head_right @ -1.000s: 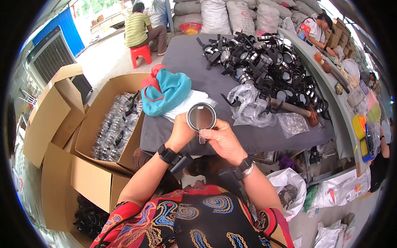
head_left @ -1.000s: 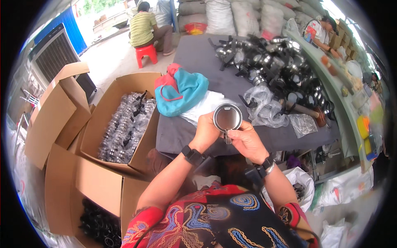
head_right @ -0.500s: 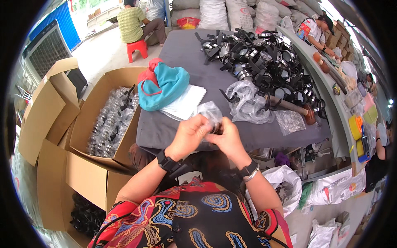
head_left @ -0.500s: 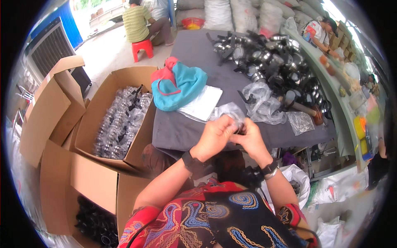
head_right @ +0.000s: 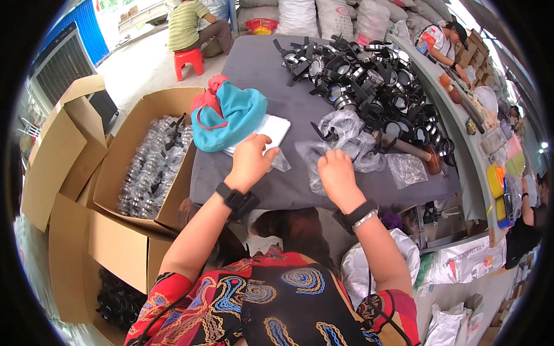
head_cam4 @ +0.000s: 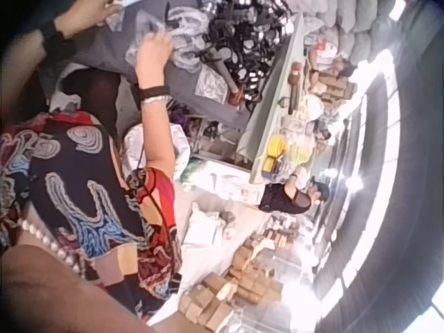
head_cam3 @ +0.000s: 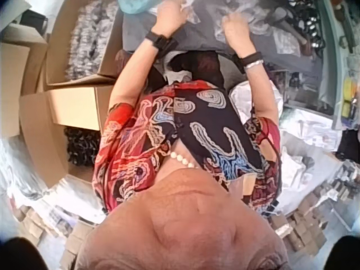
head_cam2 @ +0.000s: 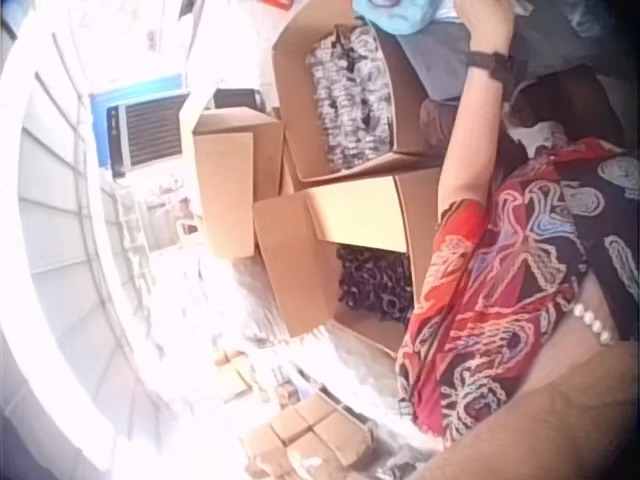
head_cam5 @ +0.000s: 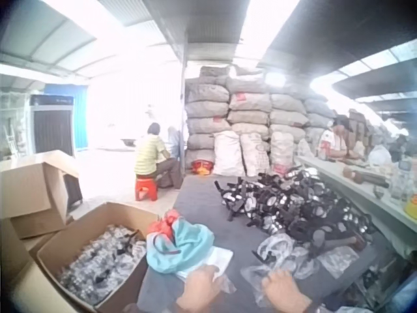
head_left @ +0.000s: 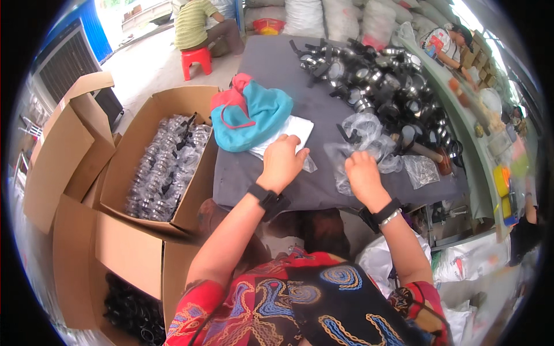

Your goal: Inspecting and bagging small circular metal and plastic manufacturing components in a factory setting.

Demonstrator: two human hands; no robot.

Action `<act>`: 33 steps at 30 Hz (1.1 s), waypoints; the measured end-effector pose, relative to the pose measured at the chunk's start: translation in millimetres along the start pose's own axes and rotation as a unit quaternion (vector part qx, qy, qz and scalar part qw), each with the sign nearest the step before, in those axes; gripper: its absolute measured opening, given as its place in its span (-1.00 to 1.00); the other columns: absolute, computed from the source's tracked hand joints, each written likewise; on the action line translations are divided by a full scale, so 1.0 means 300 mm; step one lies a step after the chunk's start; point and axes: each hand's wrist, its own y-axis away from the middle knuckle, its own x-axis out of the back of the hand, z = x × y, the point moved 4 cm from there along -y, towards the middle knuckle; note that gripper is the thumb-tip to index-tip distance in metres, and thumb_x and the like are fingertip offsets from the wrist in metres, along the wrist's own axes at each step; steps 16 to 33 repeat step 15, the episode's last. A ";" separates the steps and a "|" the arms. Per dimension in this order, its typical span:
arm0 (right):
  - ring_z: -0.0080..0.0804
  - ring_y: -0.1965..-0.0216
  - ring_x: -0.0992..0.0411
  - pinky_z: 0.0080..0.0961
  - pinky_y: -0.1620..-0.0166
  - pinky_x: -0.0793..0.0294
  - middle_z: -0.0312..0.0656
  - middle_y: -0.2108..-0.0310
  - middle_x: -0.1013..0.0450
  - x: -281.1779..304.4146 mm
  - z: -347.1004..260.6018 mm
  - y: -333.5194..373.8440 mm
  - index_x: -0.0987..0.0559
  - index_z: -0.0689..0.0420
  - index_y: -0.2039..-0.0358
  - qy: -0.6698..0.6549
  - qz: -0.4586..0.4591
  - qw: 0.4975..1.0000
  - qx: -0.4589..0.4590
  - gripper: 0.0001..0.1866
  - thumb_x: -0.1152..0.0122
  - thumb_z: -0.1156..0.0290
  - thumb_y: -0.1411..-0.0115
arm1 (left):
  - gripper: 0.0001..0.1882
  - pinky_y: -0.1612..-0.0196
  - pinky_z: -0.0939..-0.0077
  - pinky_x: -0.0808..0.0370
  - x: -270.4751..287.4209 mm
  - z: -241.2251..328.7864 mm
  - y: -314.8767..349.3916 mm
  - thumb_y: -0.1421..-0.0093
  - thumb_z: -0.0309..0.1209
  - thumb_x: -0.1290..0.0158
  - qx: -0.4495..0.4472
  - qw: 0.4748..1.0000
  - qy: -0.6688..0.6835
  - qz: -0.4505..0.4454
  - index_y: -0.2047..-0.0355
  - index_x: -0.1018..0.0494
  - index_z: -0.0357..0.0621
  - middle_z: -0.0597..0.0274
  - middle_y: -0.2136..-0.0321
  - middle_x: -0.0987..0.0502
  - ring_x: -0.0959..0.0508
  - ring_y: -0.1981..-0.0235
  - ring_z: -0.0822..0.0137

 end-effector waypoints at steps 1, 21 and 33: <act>-0.21 0.26 -0.32 -0.30 0.17 -0.33 -0.11 0.34 -0.39 -0.001 0.005 0.005 -0.49 0.19 0.49 0.008 0.002 1.000 -0.003 -0.90 -0.05 0.47 0.05 | -0.77 0.39 0.25 -0.43 -0.013 -0.004 -0.012 -0.01 -0.32 -0.16 -0.005 1.000 0.006 0.003 0.46 -0.51 -0.28 0.02 0.50 -0.51 -0.52 0.47 0.04; 0.01 0.27 -0.47 -0.27 0.14 -0.45 0.10 0.36 -0.50 0.144 0.303 -0.553 -0.59 0.20 0.31 -0.192 -0.030 0.978 -0.071 -0.74 -0.20 0.40 0.07 | -0.80 0.28 0.17 -0.46 -0.107 -0.205 -0.050 0.09 -0.33 -0.18 0.118 0.992 0.038 -0.036 0.54 -0.57 -0.23 -0.09 0.58 -0.53 -0.55 0.47 -0.05; 0.01 0.27 -0.47 -0.27 0.14 -0.45 0.10 0.36 -0.50 0.144 0.303 -0.553 -0.59 0.20 0.31 -0.192 -0.030 0.978 -0.071 -0.74 -0.20 0.40 0.07 | -0.80 0.28 0.17 -0.46 -0.107 -0.205 -0.050 0.09 -0.33 -0.18 0.118 0.992 0.038 -0.036 0.54 -0.57 -0.23 -0.09 0.58 -0.53 -0.55 0.47 -0.05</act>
